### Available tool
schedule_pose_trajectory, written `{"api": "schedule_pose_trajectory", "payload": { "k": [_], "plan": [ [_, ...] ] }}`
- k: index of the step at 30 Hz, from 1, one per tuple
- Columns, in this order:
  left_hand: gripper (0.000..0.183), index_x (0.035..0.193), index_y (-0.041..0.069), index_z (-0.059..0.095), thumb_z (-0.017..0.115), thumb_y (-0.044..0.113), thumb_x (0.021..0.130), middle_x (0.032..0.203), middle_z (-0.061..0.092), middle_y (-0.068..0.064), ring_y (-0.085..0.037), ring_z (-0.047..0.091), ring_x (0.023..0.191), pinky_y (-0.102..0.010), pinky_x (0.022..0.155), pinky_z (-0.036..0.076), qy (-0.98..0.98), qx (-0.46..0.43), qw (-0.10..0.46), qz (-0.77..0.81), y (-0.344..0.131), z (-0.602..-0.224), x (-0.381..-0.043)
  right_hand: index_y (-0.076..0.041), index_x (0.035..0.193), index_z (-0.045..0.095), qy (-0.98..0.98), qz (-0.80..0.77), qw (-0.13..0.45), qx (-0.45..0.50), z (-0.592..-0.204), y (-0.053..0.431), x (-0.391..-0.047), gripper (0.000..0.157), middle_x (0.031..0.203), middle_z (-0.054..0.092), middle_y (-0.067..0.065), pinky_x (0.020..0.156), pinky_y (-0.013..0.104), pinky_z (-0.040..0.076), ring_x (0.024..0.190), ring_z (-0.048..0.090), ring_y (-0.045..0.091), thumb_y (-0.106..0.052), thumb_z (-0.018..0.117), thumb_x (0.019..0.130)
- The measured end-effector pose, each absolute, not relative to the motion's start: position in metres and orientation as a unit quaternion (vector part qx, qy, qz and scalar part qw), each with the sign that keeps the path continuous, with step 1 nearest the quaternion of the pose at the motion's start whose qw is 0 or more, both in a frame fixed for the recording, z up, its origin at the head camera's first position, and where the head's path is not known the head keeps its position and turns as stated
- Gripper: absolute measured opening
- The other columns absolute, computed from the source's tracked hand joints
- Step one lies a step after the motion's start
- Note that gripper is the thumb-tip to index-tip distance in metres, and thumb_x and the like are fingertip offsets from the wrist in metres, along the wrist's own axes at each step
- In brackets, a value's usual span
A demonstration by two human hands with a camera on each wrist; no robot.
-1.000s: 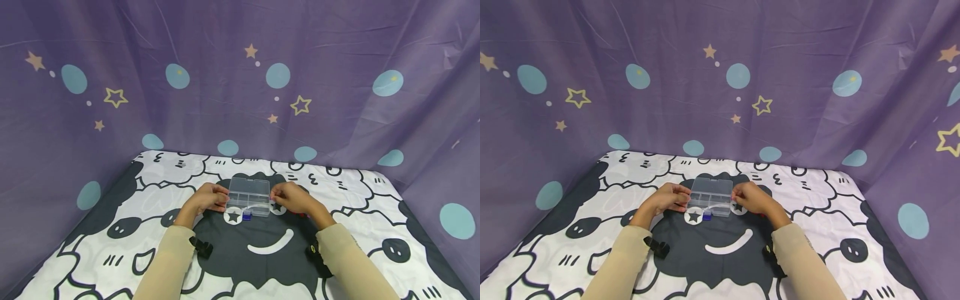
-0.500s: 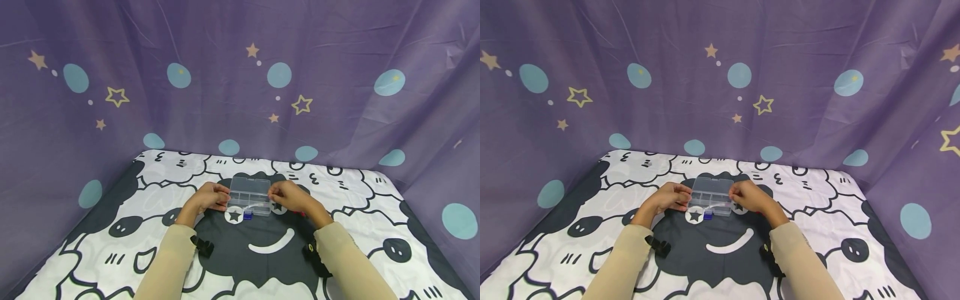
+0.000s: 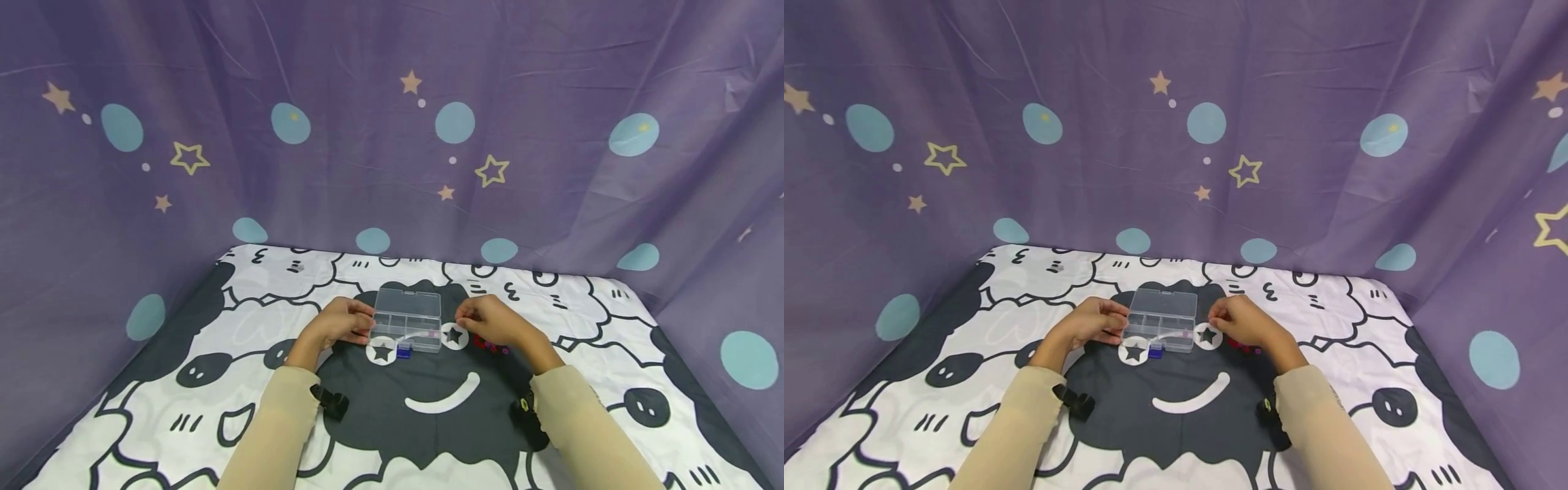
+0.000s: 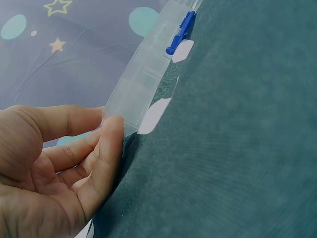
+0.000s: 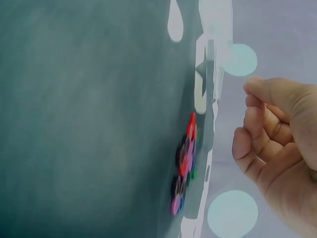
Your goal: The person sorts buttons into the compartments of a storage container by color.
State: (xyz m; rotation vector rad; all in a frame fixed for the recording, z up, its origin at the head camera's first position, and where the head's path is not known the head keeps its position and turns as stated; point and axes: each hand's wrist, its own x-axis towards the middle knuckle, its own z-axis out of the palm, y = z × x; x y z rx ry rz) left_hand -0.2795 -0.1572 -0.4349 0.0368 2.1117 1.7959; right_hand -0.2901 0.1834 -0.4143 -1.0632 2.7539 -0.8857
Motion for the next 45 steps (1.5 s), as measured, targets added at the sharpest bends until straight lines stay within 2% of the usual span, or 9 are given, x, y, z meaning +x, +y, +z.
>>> {"api": "schedule_pose_trajectory", "payload": {
  "k": [6,10,22,29,37,45],
  "plan": [
    [0.033,0.117,-0.001,0.061,0.068,0.002,0.085,0.101,0.062,-0.019,-0.028,0.066,0.075,-0.038,0.067,0.061,0.751,0.007,0.183,0.634,-0.156,-0.435,-0.280,-0.007,0.090,0.068,0.899,-0.280,0.036,-0.336,-0.414,0.196,-0.287,0.008,0.068,0.061,-0.004,0.056,0.026,0.048,0.057,0.052,0.006,-0.014,0.064,0.092],
    [0.032,0.117,-0.001,0.061,0.068,0.002,0.085,0.101,0.062,-0.019,-0.028,0.065,0.075,-0.039,0.067,0.061,0.753,0.009,0.183,0.632,-0.156,-0.434,-0.280,-0.008,0.089,0.067,0.904,-0.269,0.046,-0.330,-0.415,0.205,-0.284,0.008,0.068,0.063,0.000,0.054,0.025,0.047,0.055,0.051,0.006,-0.013,0.063,0.093],
    [0.033,0.118,0.000,0.062,0.068,0.004,0.085,0.103,0.062,-0.018,-0.028,0.066,0.076,-0.038,0.068,0.061,0.755,0.006,0.184,0.629,-0.157,-0.434,-0.278,-0.009,0.086,0.067,0.912,-0.246,0.067,-0.322,-0.416,0.237,-0.274,0.005,0.072,0.066,-0.004,0.055,0.023,0.048,0.060,0.054,0.003,-0.013,0.067,0.089],
    [0.033,0.118,0.001,0.061,0.069,0.005,0.086,0.103,0.062,-0.018,-0.028,0.066,0.076,-0.038,0.068,0.061,0.756,0.005,0.188,0.627,-0.156,-0.434,-0.279,-0.007,0.082,0.066,0.904,-0.260,0.102,-0.322,-0.416,0.253,-0.267,0.006,0.072,0.066,-0.002,0.052,0.020,0.046,0.060,0.052,0.003,-0.005,0.067,0.087],
    [0.033,0.117,0.001,0.061,0.068,0.005,0.086,0.102,0.062,-0.018,-0.028,0.066,0.076,-0.038,0.068,0.061,0.756,0.005,0.184,0.628,-0.157,-0.435,-0.278,-0.010,0.081,0.067,0.904,-0.260,0.126,-0.315,-0.421,0.262,-0.266,0.006,0.067,0.063,-0.005,0.050,0.021,0.046,0.058,0.053,0.004,-0.012,0.072,0.085],
    [0.033,0.117,0.000,0.062,0.069,0.005,0.086,0.103,0.062,-0.018,-0.028,0.065,0.077,-0.038,0.068,0.061,0.755,0.004,0.183,0.630,-0.157,-0.435,-0.278,-0.012,0.079,0.066,0.902,-0.253,0.122,-0.327,-0.424,0.263,-0.267,0.009,0.065,0.062,-0.006,0.049,0.021,0.046,0.056,0.053,0.004,-0.014,0.073,0.084]
  ]
}}
